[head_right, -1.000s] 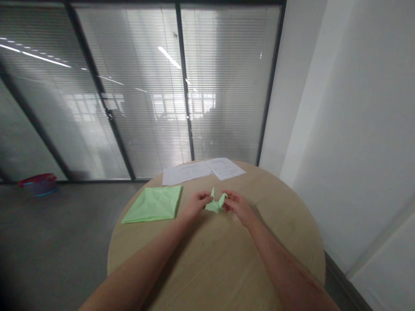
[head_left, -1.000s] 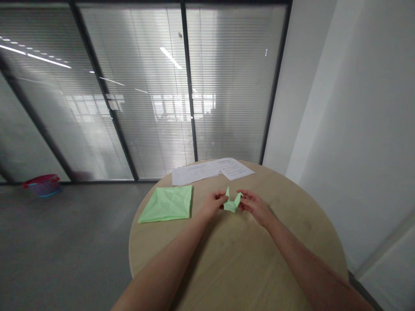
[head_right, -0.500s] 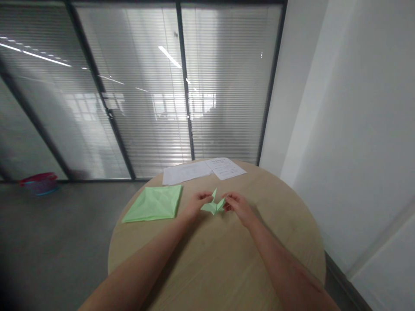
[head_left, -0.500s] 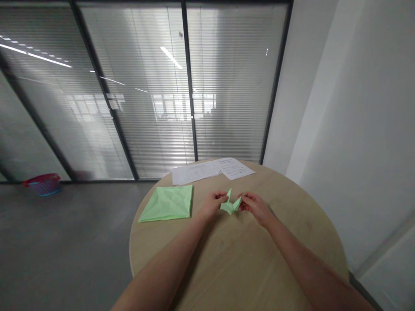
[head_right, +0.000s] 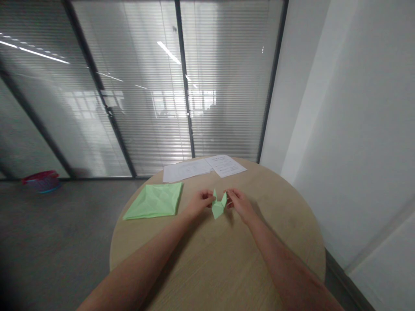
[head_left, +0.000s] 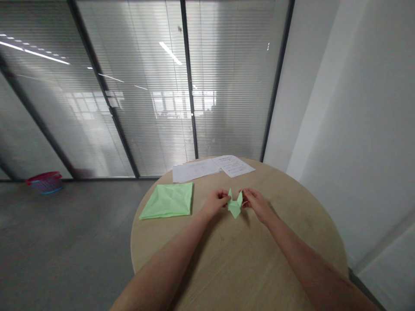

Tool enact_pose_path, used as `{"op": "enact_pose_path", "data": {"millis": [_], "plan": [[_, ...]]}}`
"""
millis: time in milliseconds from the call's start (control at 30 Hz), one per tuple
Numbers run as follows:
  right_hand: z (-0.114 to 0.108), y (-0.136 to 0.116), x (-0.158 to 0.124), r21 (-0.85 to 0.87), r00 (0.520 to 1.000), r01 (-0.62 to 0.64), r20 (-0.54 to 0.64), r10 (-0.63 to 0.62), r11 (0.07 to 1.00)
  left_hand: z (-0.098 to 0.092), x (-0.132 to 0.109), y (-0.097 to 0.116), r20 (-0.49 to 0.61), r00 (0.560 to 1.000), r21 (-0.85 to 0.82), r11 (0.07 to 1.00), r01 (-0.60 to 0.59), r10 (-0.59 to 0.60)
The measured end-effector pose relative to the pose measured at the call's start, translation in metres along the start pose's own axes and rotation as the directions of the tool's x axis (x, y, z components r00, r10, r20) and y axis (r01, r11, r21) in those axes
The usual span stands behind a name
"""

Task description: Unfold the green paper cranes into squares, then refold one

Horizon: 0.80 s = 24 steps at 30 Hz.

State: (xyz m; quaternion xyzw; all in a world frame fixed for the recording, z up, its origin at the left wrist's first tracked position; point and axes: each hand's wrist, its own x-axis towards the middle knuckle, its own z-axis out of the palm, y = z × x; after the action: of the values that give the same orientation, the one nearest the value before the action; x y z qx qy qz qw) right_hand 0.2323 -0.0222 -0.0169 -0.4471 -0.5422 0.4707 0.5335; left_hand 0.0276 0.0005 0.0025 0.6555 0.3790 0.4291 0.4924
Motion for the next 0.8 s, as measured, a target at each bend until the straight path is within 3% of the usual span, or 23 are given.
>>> {"op": "enact_pose_path", "data": {"millis": [267,533,800], "plan": [[0.0016,-0.0021,-0.0004,-0.231,0.997,0.083,0.023,-0.080,0.969,-0.0002,0.0000,-0.0006,-0.032,0.998,0.101,0.993,-0.055,0.058],[-0.0013,-0.0009,0.0008,-0.252,0.993,0.100,-0.042,-0.114,0.963,-0.0008,-0.0018,0.0006,-0.012,0.998,0.108,0.992,-0.061,0.062],[0.0005,0.0020,0.0008,-0.279,0.995,0.090,0.071,-0.073,0.956,-0.0004,-0.0012,0.0013,-0.029,0.998,0.057,0.997,-0.050,0.052]]}}
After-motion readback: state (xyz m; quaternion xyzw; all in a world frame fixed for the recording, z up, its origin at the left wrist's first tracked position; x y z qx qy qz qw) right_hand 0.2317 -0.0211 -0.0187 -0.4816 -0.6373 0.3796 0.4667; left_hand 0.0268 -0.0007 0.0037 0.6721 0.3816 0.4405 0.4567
